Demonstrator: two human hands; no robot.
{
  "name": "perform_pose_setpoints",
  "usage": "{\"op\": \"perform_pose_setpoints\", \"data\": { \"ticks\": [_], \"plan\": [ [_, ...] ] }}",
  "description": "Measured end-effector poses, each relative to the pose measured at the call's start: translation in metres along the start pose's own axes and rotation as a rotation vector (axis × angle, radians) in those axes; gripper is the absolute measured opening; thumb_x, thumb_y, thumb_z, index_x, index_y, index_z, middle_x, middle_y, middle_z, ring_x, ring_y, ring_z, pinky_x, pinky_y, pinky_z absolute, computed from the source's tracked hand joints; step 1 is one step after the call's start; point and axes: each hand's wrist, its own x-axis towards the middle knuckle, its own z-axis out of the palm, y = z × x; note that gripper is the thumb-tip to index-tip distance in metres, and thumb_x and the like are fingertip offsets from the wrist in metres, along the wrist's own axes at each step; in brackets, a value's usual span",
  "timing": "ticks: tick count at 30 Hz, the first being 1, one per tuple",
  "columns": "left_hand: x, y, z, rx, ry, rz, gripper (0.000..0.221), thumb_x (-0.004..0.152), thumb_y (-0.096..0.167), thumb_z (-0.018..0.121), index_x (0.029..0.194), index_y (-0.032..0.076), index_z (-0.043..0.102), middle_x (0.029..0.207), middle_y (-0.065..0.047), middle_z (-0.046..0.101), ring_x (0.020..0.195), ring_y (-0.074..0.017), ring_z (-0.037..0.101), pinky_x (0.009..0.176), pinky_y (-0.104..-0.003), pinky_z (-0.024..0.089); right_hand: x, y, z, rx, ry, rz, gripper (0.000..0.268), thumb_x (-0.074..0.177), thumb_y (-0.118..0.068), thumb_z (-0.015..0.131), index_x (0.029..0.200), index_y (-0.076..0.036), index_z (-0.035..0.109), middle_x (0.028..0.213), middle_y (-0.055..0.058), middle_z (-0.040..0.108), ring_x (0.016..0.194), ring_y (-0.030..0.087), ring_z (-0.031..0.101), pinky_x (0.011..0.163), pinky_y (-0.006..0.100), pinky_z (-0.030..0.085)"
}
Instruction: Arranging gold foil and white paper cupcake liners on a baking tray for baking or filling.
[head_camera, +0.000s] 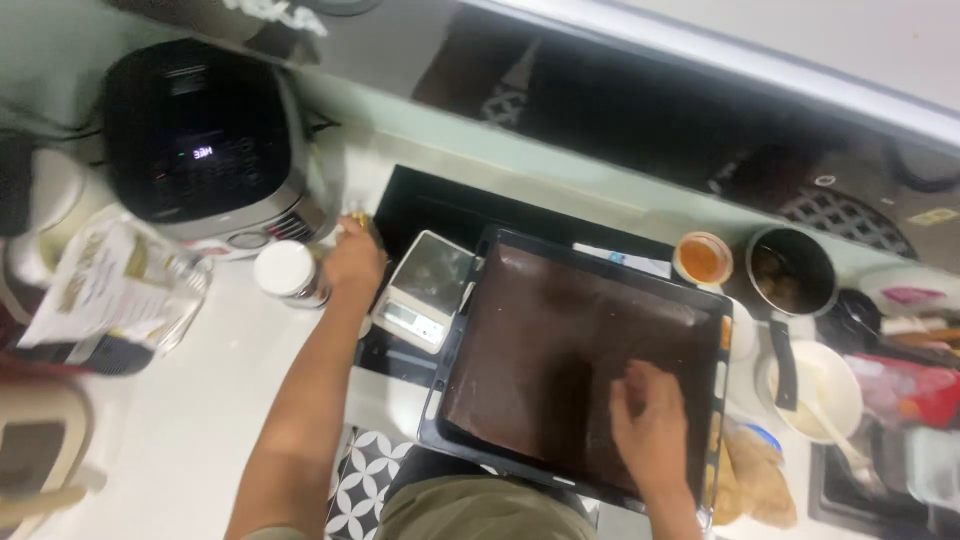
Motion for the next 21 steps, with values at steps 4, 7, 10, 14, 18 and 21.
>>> {"op": "perform_pose_setpoints", "data": {
  "ticks": [4, 7, 10, 14, 18, 21],
  "plan": [
    [-0.071, 0.06, -0.09, -0.174, 0.23, 0.308, 0.086, 0.085, 0.025, 0.074, 0.149, -0.009, 0.028, 0.123, -0.03, 0.062, 0.099, -0.0454, 0.068, 0.078, -0.052, 0.056, -0.005, -0.02, -0.003, 0.063, -0.025, 0.1, 0.024, 0.088, -0.009, 0.073, 0.111, -0.005, 0.067, 0.099, 0.011, 0.072, 0.086, 0.022, 0.074, 0.075, 0.036, 0.058],
    [-0.15, 0.103, -0.12, -0.721, -0.087, 0.406, 0.084, 0.075, 0.017, 0.08, 0.147, 0.003, 0.04, 0.115, -0.02, 0.065, 0.087, -0.0294, 0.066, 0.071, -0.042, 0.056, 0.001, -0.032, -0.006, 0.262, -0.117, 0.204, 0.021, 0.092, -0.01, 0.072, 0.112, -0.006, 0.07, 0.104, 0.008, 0.074, 0.091, 0.016, 0.077, 0.08, 0.032, 0.061],
    [-0.224, 0.131, -0.132, -1.05, -0.65, 0.551, 0.083, 0.075, 0.014, 0.085, 0.145, 0.006, 0.042, 0.107, -0.008, 0.066, 0.073, -0.0135, 0.061, 0.064, -0.029, 0.055, 0.012, -0.047, -0.01, 0.764, -0.232, 0.187, 0.044, 0.092, -0.011, 0.068, 0.134, -0.004, 0.056, 0.125, 0.01, 0.067, 0.113, 0.016, 0.066, 0.095, 0.03, 0.053],
    [-0.263, 0.143, -0.125, -1.046, -0.769, 0.715, 0.075, 0.082, 0.012, 0.082, 0.143, 0.003, 0.038, 0.114, -0.005, 0.068, 0.079, -0.0104, 0.061, 0.067, -0.026, 0.052, 0.011, -0.037, -0.008, 0.747, -0.289, 0.197, 0.033, 0.095, -0.014, 0.071, 0.125, -0.003, 0.061, 0.111, 0.01, 0.065, 0.1, 0.018, 0.061, 0.087, 0.029, 0.052],
    [-0.278, 0.155, -0.139, -1.128, -0.336, 0.6, 0.052, 0.089, 0.007, 0.078, 0.135, 0.006, 0.054, 0.114, -0.005, 0.072, 0.078, -0.0114, 0.062, 0.068, -0.024, 0.053, 0.032, -0.057, -0.037, 0.508, -0.255, -0.059, 0.042, 0.084, -0.012, 0.081, 0.121, -0.002, 0.062, 0.108, 0.011, 0.062, 0.094, 0.023, 0.064, 0.082, 0.03, 0.052],
    [-0.271, 0.178, -0.176, -1.078, -0.302, 0.651, 0.08, 0.075, 0.012, 0.087, 0.145, 0.004, 0.049, 0.12, -0.008, 0.059, 0.084, -0.0121, 0.057, 0.059, -0.022, 0.051, 0.033, -0.056, -0.046, 0.469, -0.309, -0.244, 0.049, 0.08, -0.009, 0.078, 0.125, -0.003, 0.062, 0.118, 0.013, 0.06, 0.105, 0.028, 0.063, 0.088, 0.031, 0.053]
  ]
}}
